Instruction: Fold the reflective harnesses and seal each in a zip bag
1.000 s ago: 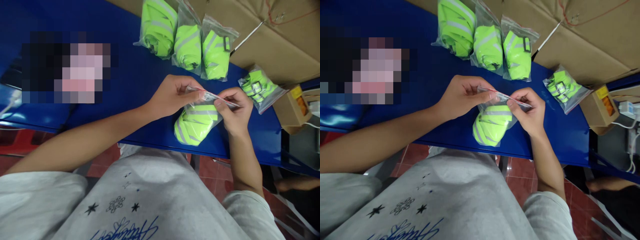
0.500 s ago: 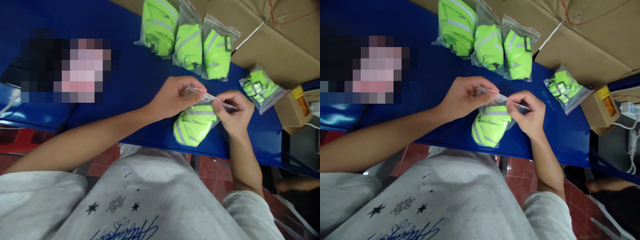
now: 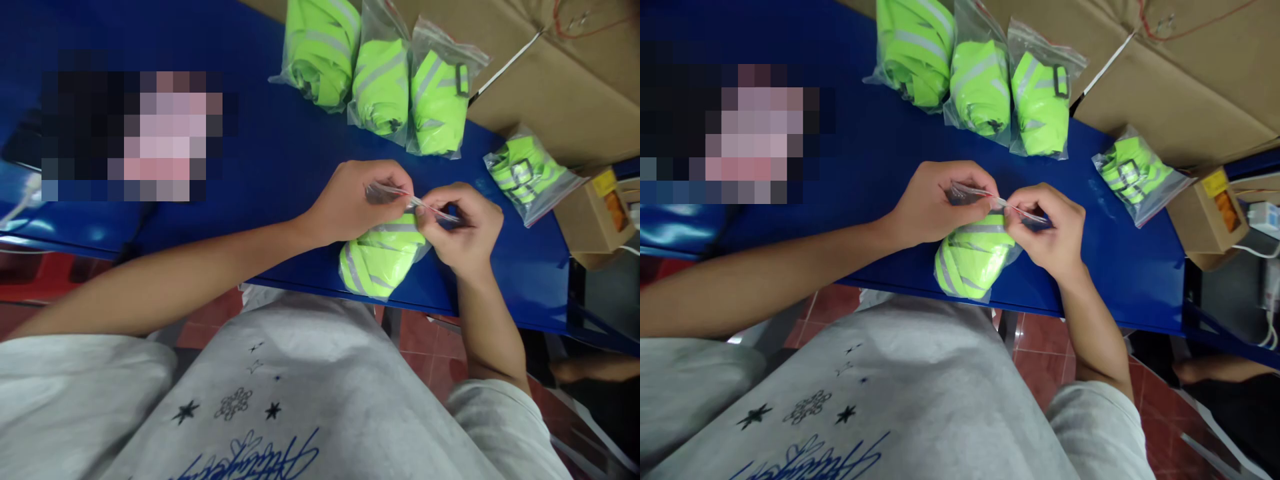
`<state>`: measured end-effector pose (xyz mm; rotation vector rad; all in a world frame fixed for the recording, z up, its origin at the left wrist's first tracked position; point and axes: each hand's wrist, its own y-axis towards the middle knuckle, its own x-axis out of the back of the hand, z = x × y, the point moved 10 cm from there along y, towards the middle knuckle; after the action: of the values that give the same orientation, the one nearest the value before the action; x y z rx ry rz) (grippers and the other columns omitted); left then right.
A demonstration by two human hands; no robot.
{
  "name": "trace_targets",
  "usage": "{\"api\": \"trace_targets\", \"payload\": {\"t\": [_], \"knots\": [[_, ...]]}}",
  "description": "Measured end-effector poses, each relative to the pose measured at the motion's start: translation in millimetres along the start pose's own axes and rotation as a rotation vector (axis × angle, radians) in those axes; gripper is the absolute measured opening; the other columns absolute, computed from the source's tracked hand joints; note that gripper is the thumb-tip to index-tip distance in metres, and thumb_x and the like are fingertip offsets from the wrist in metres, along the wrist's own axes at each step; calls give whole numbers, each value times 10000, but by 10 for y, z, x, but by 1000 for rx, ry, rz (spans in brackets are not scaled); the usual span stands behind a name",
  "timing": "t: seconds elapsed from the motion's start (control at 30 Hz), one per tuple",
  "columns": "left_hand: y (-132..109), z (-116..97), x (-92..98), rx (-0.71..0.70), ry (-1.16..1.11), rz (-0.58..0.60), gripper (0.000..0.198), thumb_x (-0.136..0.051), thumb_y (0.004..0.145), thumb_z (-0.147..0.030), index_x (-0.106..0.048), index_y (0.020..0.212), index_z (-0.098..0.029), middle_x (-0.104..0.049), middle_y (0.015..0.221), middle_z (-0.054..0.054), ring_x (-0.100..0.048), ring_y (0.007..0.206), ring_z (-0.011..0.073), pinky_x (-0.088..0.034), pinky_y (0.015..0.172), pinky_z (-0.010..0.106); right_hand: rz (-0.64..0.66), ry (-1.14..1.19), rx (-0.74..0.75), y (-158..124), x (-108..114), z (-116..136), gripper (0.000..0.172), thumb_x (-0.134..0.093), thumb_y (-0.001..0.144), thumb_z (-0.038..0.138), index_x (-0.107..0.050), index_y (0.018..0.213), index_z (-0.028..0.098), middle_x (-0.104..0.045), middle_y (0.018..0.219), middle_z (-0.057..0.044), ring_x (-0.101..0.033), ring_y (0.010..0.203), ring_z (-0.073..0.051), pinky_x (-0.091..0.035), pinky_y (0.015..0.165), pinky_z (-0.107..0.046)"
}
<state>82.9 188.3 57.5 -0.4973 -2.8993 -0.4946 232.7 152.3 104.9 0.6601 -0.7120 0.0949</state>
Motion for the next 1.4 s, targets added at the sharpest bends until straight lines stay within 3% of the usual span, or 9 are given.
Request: {"api": "trace_targets", "payload": {"t": [0.33, 0.8, 1.0, 1.23, 1.4], "knots": [[22, 13, 5, 35, -27, 25, 98, -726, 924, -250, -772, 968, -176, -799, 941, 20, -734, 878, 147, -546, 806, 260, 66, 14, -92, 12, -34, -159, 61, -734, 924, 301, -728, 902, 244, -679, 750, 22, -582, 632, -132, -470, 605, -302], [3, 111, -88, 100, -154, 56, 167, -750, 955, -308, -797, 1041, -172, -808, 1002, 33, -755, 991, 159, -578, 904, 271, 92, 32, -152, -4, -93, -202, 56, -772, 894, 295, -757, 920, 247, -625, 700, 34, -527, 597, -115, -451, 608, -290], [-7, 141, -94, 133, -226, 38, 193, -776, 929, -329, -804, 1031, -168, -806, 979, 21, -749, 930, 154, -583, 861, 274, 93, 59, -183, -12, -92, -205, 75, -786, 895, 298, -755, 945, 251, -570, 677, 43, -484, 583, -109, -423, 583, -284], [-5, 49, -41, 47, -41, 10, 156, -735, 959, -310, -806, 1024, -187, -822, 991, 23, -760, 931, 163, -583, 892, 282, 86, 33, -189, -32, -96, -262, 102, -780, 900, 340, -770, 942, 247, -579, 676, 36, -496, 589, -114, -423, 590, -284], [-14, 36, -38, 36, 41, 26, 143, -719, 980, -315, -809, 1020, -211, -830, 1006, 27, -766, 933, 174, -583, 938, 294, 85, 54, -155, -14, -91, -229, 62, -773, 874, 250, -762, 934, 242, -573, 674, 51, -491, 583, -105, -410, 589, -280]]}}
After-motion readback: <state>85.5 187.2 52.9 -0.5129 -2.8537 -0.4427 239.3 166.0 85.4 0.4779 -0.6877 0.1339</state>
